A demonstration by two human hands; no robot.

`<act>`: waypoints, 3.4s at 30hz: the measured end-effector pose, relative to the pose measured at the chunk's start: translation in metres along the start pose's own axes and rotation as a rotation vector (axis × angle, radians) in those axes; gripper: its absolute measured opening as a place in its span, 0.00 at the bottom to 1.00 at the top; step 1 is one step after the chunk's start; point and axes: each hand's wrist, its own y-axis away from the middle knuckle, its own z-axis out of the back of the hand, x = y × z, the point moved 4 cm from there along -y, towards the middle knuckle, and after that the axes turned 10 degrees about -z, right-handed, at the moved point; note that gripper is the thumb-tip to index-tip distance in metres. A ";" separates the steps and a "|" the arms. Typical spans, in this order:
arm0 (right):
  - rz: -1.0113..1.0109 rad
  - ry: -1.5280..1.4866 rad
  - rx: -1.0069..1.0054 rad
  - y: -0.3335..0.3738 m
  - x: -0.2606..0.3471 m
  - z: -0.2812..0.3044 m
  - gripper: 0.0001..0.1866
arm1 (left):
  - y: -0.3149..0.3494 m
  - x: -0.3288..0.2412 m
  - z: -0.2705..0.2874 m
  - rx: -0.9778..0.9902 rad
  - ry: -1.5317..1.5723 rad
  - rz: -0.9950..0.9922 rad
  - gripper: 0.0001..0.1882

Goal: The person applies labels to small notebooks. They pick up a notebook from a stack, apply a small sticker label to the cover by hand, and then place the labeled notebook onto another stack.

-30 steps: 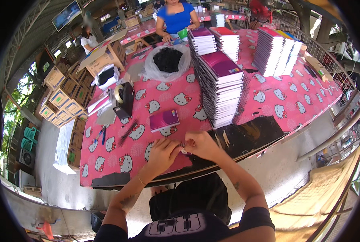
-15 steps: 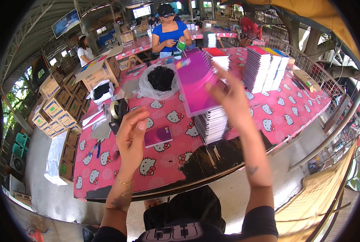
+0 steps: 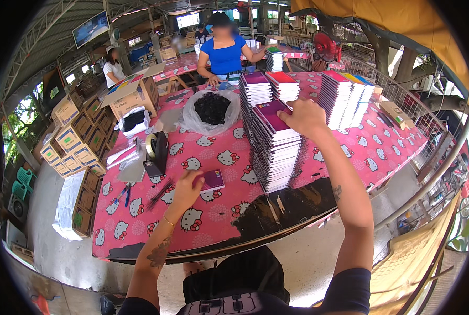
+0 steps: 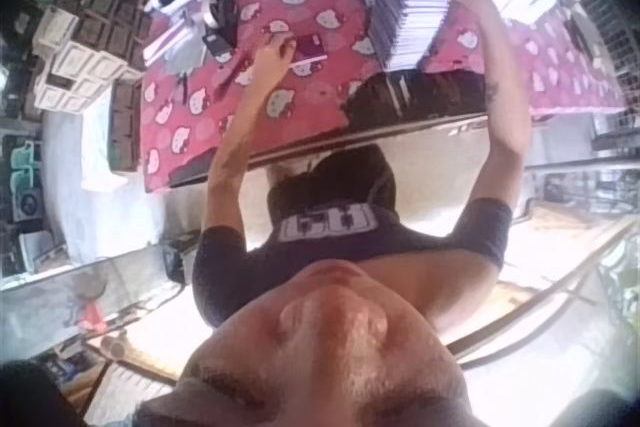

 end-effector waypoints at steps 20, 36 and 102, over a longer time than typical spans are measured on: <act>0.235 -1.307 0.338 0.188 0.038 -0.263 0.18 | 0.038 0.003 0.033 -0.037 -0.226 -0.128 0.10; 0.040 -1.528 0.542 0.200 0.046 -0.262 0.11 | 0.078 -0.019 0.045 -0.296 0.124 0.434 0.09; 0.113 -1.318 0.549 0.208 0.067 -0.222 0.14 | 0.077 -0.110 0.013 0.374 -0.692 -0.092 0.46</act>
